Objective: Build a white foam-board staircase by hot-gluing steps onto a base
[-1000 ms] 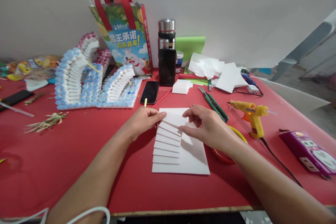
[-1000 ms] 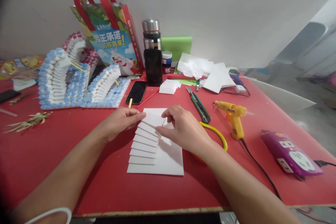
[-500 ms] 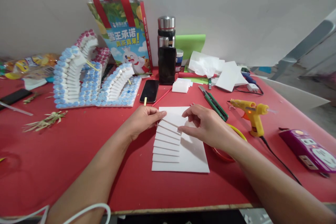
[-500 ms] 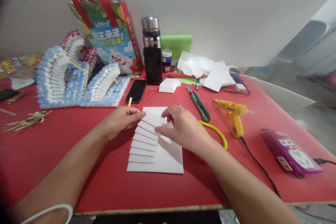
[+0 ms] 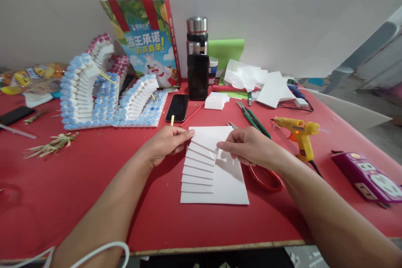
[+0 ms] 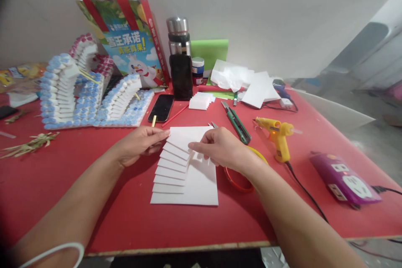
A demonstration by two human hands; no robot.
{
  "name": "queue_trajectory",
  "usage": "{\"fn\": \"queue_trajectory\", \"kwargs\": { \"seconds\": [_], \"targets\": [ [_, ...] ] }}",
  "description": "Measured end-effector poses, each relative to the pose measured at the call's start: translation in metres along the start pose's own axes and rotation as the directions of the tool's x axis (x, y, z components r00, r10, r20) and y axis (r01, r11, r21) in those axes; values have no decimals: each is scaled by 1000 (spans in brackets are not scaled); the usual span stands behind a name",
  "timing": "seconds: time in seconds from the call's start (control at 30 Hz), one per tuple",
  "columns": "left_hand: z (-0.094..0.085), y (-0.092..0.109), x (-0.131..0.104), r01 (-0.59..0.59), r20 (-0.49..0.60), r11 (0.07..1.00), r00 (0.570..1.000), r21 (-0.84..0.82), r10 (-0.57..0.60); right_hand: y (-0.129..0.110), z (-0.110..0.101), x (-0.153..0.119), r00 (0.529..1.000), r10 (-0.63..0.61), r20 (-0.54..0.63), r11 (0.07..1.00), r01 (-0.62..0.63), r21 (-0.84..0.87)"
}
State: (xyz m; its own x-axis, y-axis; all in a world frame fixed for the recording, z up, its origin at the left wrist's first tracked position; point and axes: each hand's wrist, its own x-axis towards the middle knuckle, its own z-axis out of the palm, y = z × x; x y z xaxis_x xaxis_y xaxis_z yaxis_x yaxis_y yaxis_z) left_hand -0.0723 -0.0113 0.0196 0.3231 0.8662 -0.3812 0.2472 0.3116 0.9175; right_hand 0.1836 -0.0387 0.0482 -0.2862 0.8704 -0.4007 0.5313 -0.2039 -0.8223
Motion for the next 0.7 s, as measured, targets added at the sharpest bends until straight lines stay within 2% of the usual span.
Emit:
{"fn": "queue_trajectory", "kwargs": {
  "seconds": [0.27, 0.7],
  "targets": [
    [1, -2, 1, -6, 22, 1000, 1000, -4, 6, 5, 8, 5, 999, -19, 45, 997, 16, 76],
    [4, 0, 1, 12, 7, 998, 1000, -58, -11, 8, 7, 7, 996, -44, 75, 995, 38, 87]
  ]
}}
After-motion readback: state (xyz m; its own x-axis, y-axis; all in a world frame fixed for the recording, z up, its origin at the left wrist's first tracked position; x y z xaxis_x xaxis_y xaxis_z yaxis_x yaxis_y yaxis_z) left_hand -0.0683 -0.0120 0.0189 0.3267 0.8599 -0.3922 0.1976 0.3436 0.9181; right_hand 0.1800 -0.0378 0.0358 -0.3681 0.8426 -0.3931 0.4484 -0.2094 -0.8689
